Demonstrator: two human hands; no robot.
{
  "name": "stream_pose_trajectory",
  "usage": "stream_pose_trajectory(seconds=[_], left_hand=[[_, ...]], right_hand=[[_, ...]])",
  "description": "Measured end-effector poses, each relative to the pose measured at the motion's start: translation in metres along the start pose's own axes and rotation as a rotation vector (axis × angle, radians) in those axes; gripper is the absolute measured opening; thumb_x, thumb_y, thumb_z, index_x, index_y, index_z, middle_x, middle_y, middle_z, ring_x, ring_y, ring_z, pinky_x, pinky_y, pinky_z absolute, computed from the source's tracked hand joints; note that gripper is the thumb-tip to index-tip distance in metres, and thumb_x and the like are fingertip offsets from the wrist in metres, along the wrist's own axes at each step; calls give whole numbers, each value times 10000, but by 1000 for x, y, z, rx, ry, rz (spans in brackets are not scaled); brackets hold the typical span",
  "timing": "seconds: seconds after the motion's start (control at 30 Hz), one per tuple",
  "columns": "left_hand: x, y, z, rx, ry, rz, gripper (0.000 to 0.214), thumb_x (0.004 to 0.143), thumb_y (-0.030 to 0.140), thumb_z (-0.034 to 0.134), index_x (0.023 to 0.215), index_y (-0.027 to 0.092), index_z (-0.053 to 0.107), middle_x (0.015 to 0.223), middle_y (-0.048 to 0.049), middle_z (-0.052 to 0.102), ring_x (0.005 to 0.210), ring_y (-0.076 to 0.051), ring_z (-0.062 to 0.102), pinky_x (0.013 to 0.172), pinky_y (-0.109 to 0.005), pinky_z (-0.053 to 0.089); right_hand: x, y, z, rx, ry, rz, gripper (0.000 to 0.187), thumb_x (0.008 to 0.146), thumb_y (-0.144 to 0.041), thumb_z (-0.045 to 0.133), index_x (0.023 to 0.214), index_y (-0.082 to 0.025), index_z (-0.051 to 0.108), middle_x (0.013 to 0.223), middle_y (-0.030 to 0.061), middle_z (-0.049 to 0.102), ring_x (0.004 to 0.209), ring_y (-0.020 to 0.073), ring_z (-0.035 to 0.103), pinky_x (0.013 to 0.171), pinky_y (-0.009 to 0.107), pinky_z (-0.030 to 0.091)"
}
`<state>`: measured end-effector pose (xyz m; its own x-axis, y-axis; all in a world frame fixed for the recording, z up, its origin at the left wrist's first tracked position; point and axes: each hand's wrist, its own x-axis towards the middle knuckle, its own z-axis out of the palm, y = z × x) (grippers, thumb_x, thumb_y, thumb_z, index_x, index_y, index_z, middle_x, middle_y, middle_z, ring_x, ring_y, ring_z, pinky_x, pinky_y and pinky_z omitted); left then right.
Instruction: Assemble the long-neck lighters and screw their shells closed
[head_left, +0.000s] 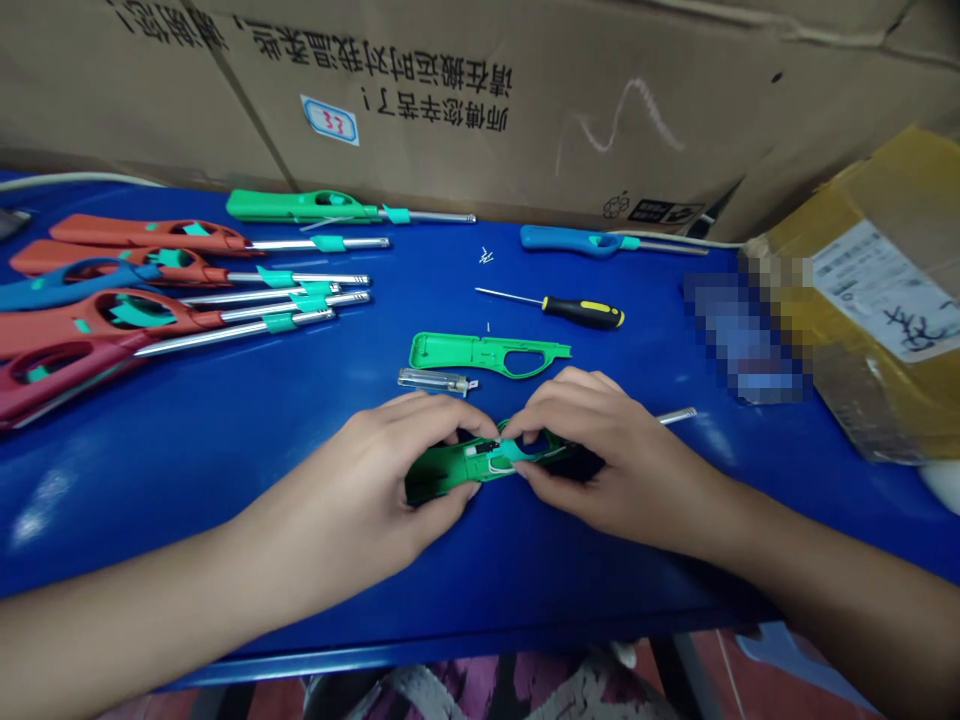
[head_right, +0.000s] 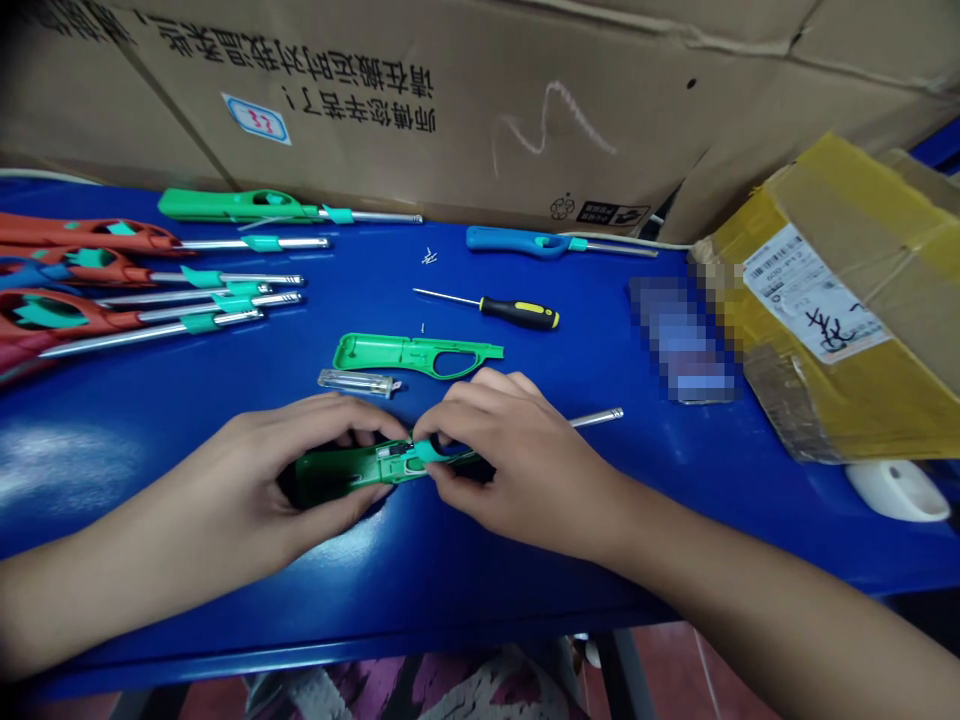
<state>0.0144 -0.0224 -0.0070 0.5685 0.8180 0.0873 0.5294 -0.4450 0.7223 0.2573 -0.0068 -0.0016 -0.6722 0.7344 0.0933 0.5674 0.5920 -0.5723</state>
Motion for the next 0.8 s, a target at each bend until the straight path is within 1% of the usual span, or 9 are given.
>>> stream_pose_trajectory(seconds=[0.07,0.13,0.2,0.27,0.4,0.57,0.7,0.8], left_hand=[[-1,-1,2,3,12,4,284,896,182,675,1147,304,620,1097,72,707,1006,-119,664,860,-229,502],[-1,0,4,3,18,18,247,922,205,667,1148,291,619,1081,63,707,993,-119,664,852,-228,504],[-1,0,5,0,15,45,235,940,200,654,1159,273,608,1071,52,702,982,-117,660,840,-225,504],[-1,1,7,-1,14,71,232,949,182,643,1163,257,594,1072,45,692,989,-113,652,838,-219,500],[0,-1,9,-3,23,81,260,938,158,652,1169,247,571,1107,43,674,1034,-109,639,864,-207,491],[0,-3,10,-3,34,88,267,933,150,657,1163,247,562,1110,46,670,1041,-108,634,866,-212,490],[2,-2,10,-9,34,90,270,930,145,658,1161,249,565,1111,39,671,1034,-121,635,867,-237,498],[3,-1,11,-29,38,88,265,931,142,655,1159,247,572,1105,32,674,1028,-131,636,871,-255,506]], right_hand=[[0,-1,0,-9,6,-16,178,920,-159,634,1072,-245,670,1018,-5,682,984,181,579,867,365,383],[-1,-2,-1,-22,17,-64,186,923,-146,616,1069,-242,683,1059,15,660,998,184,572,881,373,386],[-2,-2,-1,-25,16,-104,175,933,-153,603,1060,-231,694,1095,36,637,1017,189,564,898,382,392],[-3,-3,-2,-8,3,-111,171,947,-163,590,1069,-222,695,1107,47,624,1037,192,557,915,384,400],[-4,-3,-5,57,-40,-66,177,953,-149,591,1080,-233,682,1090,41,606,1043,184,547,916,366,419],[-4,-2,-5,61,-56,-10,192,946,-139,592,1072,-255,680,1082,41,569,1039,198,526,918,391,430],[-3,-6,-2,112,-35,20,228,931,-84,574,1045,-255,672,1079,39,553,1051,193,516,963,397,434],[-2,-8,0,196,-5,92,219,909,-61,591,1002,-249,655,1085,37,553,1077,191,516,987,386,447]])
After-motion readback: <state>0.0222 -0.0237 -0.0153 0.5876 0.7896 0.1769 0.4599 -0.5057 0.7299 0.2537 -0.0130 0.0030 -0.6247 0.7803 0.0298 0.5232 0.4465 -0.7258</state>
